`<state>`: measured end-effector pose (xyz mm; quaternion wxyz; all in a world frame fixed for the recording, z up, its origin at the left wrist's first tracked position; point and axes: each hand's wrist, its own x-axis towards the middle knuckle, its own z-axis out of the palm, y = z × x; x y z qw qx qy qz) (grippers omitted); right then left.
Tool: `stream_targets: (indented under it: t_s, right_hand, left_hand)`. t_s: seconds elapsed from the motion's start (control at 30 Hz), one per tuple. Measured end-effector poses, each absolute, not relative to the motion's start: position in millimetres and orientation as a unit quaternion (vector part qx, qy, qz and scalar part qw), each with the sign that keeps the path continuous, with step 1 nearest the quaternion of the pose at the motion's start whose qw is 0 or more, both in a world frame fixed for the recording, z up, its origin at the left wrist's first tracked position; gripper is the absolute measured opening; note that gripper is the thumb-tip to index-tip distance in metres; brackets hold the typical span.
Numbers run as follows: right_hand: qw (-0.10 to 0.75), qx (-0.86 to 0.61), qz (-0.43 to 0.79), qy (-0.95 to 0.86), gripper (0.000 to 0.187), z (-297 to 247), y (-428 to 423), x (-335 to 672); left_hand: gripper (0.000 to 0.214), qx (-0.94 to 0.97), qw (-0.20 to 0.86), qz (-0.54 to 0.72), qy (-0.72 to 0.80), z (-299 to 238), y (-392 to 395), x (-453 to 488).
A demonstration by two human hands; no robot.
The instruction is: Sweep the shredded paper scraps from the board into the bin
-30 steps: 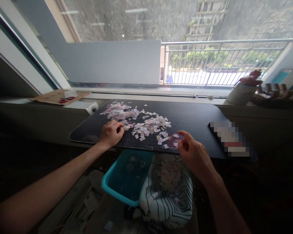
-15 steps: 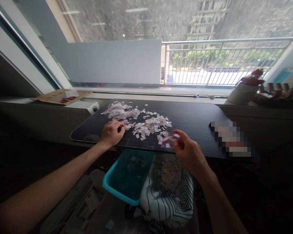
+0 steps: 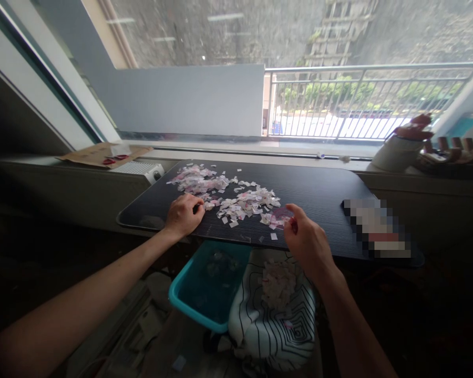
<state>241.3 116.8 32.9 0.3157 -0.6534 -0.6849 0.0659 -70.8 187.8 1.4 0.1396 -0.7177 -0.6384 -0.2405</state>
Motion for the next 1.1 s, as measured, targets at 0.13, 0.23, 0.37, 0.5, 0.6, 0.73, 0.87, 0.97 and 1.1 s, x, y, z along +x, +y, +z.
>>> stream_targets:
  t_s: [0.13,0.23,0.37,0.5,0.6,0.73,0.87,0.97,1.1]
  right_hand:
    - [0.330,-0.657,0.071,-0.675,0.042,31.6,102.9,251.7]
    - [0.327,-0.642,0.099,-0.686,0.042,27.3,96.7,242.0]
    - [0.326,-0.616,0.117,-0.707,0.044,25.7,100.8,221.5]
    - [0.332,-0.620,0.107,-0.703,0.043,27.1,103.7,219.0]
    - [0.334,-0.633,0.084,-0.694,0.044,25.2,102.5,220.2]
    - [0.341,-0.592,0.113,-0.721,0.043,19.6,105.5,214.3]
    - [0.371,-0.601,0.095,-0.701,0.044,14.2,112.9,213.0]
    - [0.365,-0.592,0.112,-0.710,0.044,11.7,111.8,213.5]
    - [0.354,-0.551,0.167,-0.737,0.043,10.0,104.6,211.7]
  left_hand:
    - [0.015,-0.718,0.137,-0.241,-0.638,0.7,188.4,-71.2]
    - [0.015,-0.719,0.137,-0.241,-0.638,0.5,188.7,-71.3]
    - [0.014,-0.719,0.140,-0.243,-0.636,0.9,188.1,-70.9]
    - [0.013,-0.719,0.141,-0.244,-0.635,0.8,187.1,-70.7]
    - [0.012,-0.719,0.140,-0.242,-0.636,0.4,186.8,-70.5]
    - [0.012,-0.717,0.138,-0.240,-0.640,0.3,186.4,-69.7]
    - [0.011,-0.717,0.138,-0.241,-0.640,0.3,186.0,-69.1]
    - [0.011,-0.716,0.138,-0.241,-0.640,0.3,185.8,-68.7]
    - [0.011,-0.716,0.136,-0.239,-0.642,0.3,185.7,-68.4]
